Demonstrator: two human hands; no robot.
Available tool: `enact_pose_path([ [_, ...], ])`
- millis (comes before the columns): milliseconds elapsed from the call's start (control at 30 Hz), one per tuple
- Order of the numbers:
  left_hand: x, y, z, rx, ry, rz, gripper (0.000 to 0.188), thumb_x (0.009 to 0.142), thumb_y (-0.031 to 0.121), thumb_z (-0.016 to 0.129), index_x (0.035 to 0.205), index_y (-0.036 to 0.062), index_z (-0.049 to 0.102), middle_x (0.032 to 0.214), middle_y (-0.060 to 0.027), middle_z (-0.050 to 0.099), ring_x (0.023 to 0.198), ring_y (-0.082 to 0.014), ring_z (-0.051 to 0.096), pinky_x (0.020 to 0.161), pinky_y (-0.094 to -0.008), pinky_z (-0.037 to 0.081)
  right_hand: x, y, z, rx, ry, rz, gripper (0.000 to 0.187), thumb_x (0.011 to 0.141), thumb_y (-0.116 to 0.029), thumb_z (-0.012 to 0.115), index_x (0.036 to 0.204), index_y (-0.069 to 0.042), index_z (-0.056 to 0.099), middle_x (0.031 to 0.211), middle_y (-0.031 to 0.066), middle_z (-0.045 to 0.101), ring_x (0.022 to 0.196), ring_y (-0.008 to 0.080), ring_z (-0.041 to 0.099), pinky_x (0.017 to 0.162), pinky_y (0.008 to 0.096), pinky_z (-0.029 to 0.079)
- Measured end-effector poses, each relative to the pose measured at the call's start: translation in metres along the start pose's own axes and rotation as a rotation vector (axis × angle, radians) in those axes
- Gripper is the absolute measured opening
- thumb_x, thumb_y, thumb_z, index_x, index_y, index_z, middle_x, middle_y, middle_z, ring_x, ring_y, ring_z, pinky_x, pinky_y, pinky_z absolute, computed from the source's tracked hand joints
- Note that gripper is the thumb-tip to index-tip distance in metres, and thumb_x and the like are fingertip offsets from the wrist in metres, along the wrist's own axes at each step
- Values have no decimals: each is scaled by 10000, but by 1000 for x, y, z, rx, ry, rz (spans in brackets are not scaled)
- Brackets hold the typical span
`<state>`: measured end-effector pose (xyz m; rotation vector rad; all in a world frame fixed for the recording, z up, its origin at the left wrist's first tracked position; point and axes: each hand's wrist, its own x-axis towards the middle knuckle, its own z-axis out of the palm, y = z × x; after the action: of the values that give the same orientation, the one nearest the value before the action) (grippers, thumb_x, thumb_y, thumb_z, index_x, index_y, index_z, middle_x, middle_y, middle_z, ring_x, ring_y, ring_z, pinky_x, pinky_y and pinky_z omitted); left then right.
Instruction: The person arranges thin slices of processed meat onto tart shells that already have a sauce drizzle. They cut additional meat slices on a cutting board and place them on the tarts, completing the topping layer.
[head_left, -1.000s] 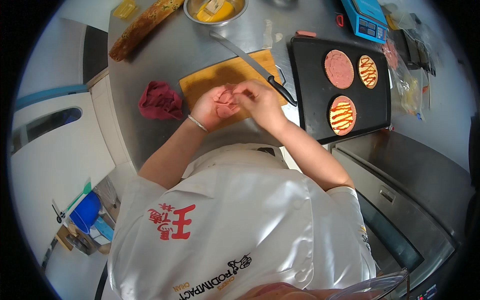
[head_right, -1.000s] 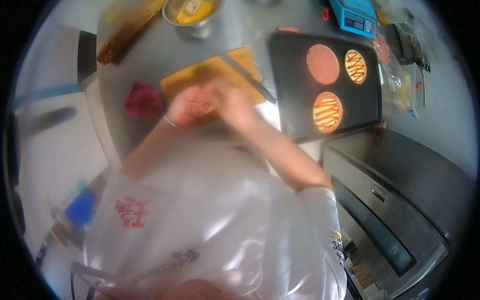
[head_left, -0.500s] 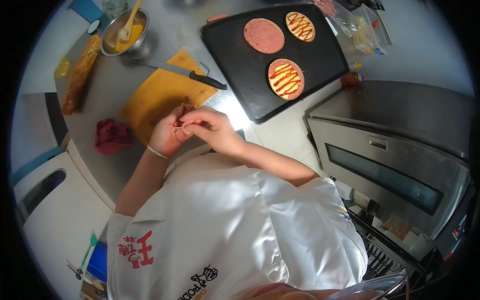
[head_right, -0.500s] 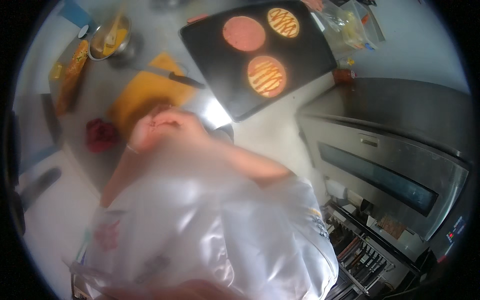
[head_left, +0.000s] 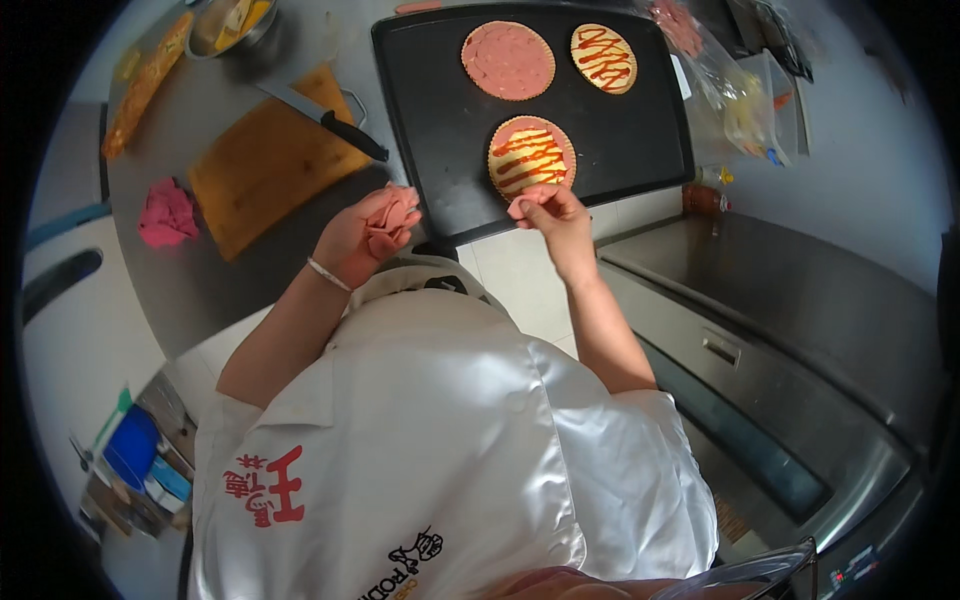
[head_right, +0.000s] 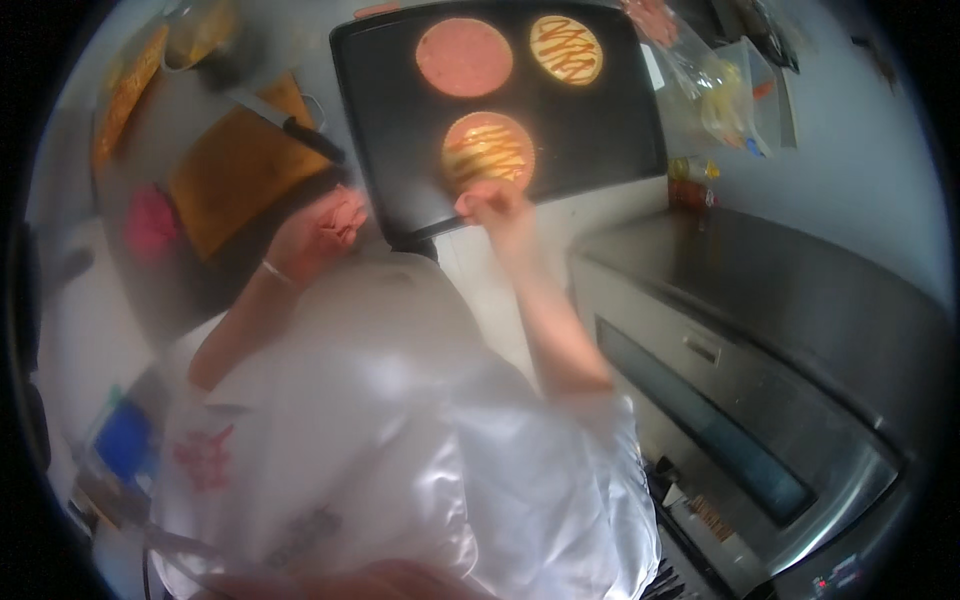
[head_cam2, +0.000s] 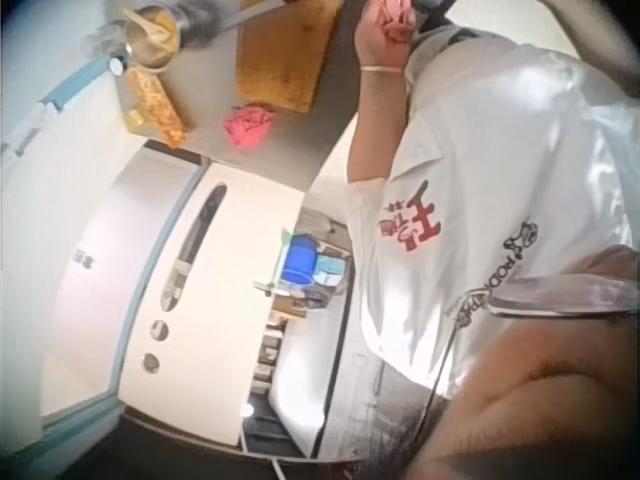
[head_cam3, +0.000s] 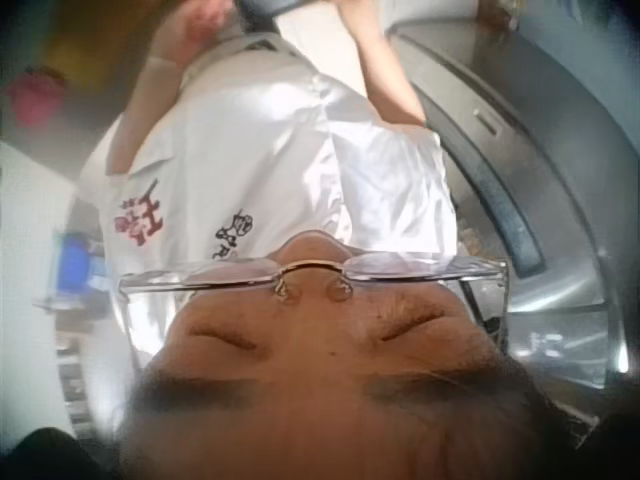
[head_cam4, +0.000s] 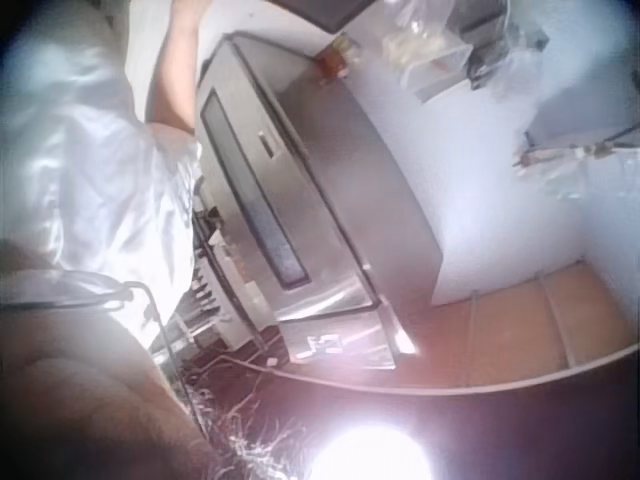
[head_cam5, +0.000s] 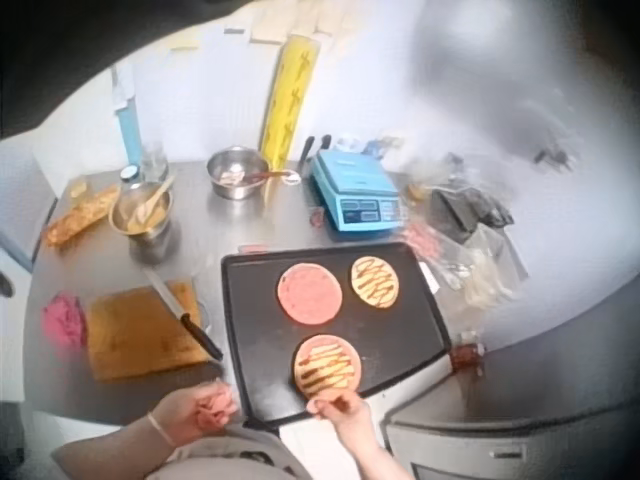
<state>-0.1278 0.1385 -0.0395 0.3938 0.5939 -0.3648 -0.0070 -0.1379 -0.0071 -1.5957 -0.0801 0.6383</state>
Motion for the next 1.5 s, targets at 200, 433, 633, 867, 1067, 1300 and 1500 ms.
enact_pose_path([
  [200,14,-38,52,-62,163,59,230,990,257,569,1061,46,626,1045,-35,609,965,-153,606,744,-265,523,69,-4,-51,-471,-104,3,112,918,-57,675,1006,-11,726,898,40,714,784,106,662,767,254,549],
  [433,17,-69,64,-161,345,117,278,1011,287,531,1094,57,661,1074,-43,653,1031,-176,619,770,-275,528,118,-15,-34,-747,-404,-114,99,862,-91,726,941,-32,740,898,35,722,825,118,658,802,266,525],
  [633,20,-79,74,-218,400,145,295,1004,301,547,1130,58,657,1084,-47,667,1039,-182,619,758,-271,532,141,-5,-27,-976,-511,-376,78,833,-126,735,901,-88,737,934,63,696,863,248,674,784,344,525],
  [867,24,-73,85,-37,368,104,327,975,329,605,1162,65,651,1015,-25,678,992,-148,628,690,-233,506,154,1,-20,-1144,-465,-540,68,807,-141,739,868,-113,735,915,49,653,892,265,652,787,383,515],
  [1067,28,-65,101,92,380,80,303,969,308,612,1149,69,661,969,-9,687,876,-105,614,648,-214,467,145,-8,-15,-1148,-348,-520,125,805,-91,737,926,-107,712,918,41,646,863,229,650,742,346,522],
  [1300,37,-59,105,352,240,-134,232,946,243,605,1051,60,701,874,-9,689,795,-95,612,626,-226,455,72,-20,-24,-522,-772,-156,159,904,-30,654,1053,19,680,970,66,613,888,153,626,742,282,510],
  [1500,47,-68,103,288,141,-178,227,926,214,632,1043,33,704,857,-17,681,773,-101,609,596,-221,448,50,-41,-32,-609,-659,-31,78,879,-17,673,953,5,677,906,61,647,813,163,637,716,284,511],
])
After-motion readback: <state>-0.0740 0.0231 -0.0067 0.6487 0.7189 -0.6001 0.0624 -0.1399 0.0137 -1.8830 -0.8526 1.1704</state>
